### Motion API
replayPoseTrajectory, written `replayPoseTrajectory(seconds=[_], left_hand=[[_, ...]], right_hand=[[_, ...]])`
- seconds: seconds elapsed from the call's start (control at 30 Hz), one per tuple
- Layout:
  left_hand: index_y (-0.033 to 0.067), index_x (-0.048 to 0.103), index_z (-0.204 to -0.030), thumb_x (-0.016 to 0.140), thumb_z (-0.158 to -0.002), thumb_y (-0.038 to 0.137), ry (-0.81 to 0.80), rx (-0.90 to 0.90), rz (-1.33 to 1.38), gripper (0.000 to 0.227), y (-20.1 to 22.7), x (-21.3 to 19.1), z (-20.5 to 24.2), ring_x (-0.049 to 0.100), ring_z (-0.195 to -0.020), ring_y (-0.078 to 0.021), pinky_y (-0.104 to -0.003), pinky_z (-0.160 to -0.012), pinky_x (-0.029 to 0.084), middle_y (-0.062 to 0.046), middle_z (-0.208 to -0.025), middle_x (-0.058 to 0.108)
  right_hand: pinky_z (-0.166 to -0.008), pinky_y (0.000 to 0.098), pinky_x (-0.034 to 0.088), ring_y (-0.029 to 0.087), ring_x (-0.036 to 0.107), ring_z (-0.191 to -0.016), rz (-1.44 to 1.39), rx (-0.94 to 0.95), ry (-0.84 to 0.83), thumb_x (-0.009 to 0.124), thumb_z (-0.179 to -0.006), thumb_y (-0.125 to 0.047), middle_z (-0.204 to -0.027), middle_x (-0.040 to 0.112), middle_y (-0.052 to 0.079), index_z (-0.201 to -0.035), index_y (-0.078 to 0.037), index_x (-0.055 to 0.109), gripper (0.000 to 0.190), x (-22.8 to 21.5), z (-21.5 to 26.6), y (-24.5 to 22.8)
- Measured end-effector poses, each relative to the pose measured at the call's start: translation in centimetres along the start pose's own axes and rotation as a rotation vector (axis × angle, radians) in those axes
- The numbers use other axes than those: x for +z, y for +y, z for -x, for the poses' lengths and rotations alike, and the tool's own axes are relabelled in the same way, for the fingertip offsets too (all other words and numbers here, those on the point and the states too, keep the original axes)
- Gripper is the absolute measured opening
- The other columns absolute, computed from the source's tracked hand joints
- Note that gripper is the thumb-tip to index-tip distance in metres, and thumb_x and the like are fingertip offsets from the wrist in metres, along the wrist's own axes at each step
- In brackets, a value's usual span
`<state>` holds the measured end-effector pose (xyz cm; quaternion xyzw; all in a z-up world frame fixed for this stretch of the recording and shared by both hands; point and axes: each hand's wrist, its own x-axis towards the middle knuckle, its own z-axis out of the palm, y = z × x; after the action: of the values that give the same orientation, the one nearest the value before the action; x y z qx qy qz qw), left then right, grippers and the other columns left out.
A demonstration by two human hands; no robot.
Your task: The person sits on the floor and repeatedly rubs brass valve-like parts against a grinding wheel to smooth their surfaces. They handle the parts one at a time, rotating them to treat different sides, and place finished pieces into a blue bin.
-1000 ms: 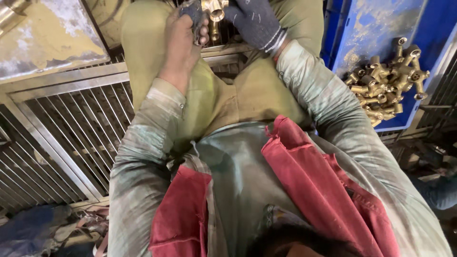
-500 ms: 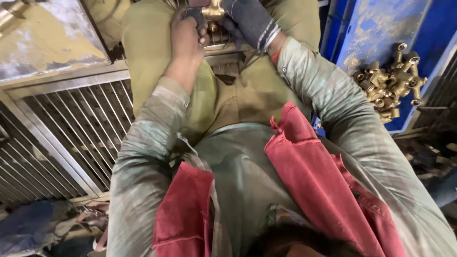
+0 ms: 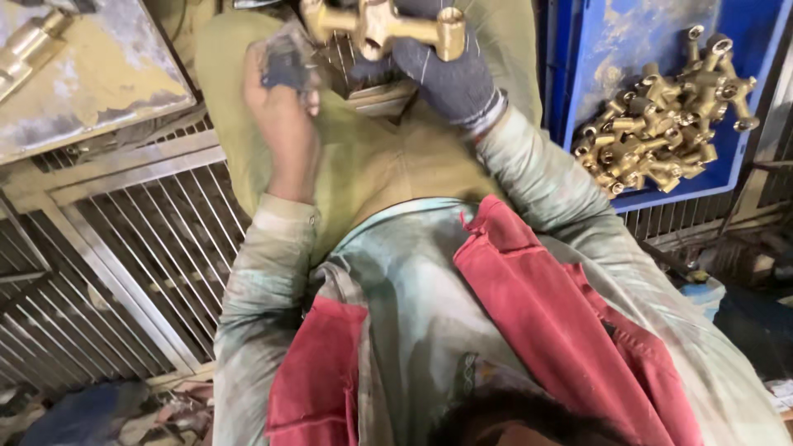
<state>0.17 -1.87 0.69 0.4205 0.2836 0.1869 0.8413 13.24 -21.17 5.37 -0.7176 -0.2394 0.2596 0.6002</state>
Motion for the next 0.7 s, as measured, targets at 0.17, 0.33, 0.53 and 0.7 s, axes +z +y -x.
replayPoseTrajectory(seconds=[0.17, 0.33, 0.53, 0.7], left_hand=[[0.0049, 0.052, -0.127, 0.047, -0.11, 0.021, -0.009, -0.246, 0.288, 0.024, 0.3, -0.6, 0.5, 0.059, -0.071, -0.0143, -0.027, -0.055, 0.041, -0.005, -0.095, 0.059], [0.0082, 0.049, -0.146, 0.052, -0.111, 0.007, -0.217, 0.209, -0.297, 0.035, 0.9, -1.3, 0.7, 0.055, -0.112, -0.012, -0.022, -0.088, 0.047, -0.005, -0.129, 0.058], [0.0046, 0.027, -0.164, 0.052, -0.105, -0.007, -0.269, 0.358, -0.458, 0.065, -1.1, -2.2, -3.4, 0.036, -0.15, -0.0192, -0.026, -0.128, 0.023, -0.008, -0.158, 0.04], [0.002, 0.021, -0.167, 0.052, -0.1, -0.013, -0.197, 0.234, -0.583, 0.075, -5.2, -4.8, -6.3, 0.032, -0.16, -0.0235, -0.027, -0.131, 0.022, -0.013, -0.169, 0.037]], right_hand=[[-0.093, 0.032, 0.057, 0.018, 0.069, -0.105, -0.143, -0.086, -0.084, 0.073, -0.093, -0.004, -0.118, 0.07, 0.01, -0.13, 0.002, 0.06, 0.04, 0.9, 0.0, -3.0], [-0.077, 0.0326, 0.06, 0.018, 0.073, -0.084, -0.227, 0.069, -0.06, 0.077, -0.094, -0.006, -0.104, 0.076, 0.008, -0.124, 0.0, 0.067, 0.032, -1.6, -1.0, -2.4], [-0.086, 0.0335, 0.059, 0.019, 0.071, -0.098, -0.029, -0.122, -0.049, 0.081, -0.102, -0.008, -0.108, 0.074, 0.009, -0.12, 0.0, 0.07, 0.022, -1.8, -5.0, 2.3], [-0.082, 0.0327, 0.059, 0.019, 0.075, -0.091, 0.248, -0.104, -0.151, 0.071, -0.104, -0.015, -0.098, 0.078, 0.006, -0.106, -0.005, 0.077, 0.012, -1.4, -7.1, 6.5]])
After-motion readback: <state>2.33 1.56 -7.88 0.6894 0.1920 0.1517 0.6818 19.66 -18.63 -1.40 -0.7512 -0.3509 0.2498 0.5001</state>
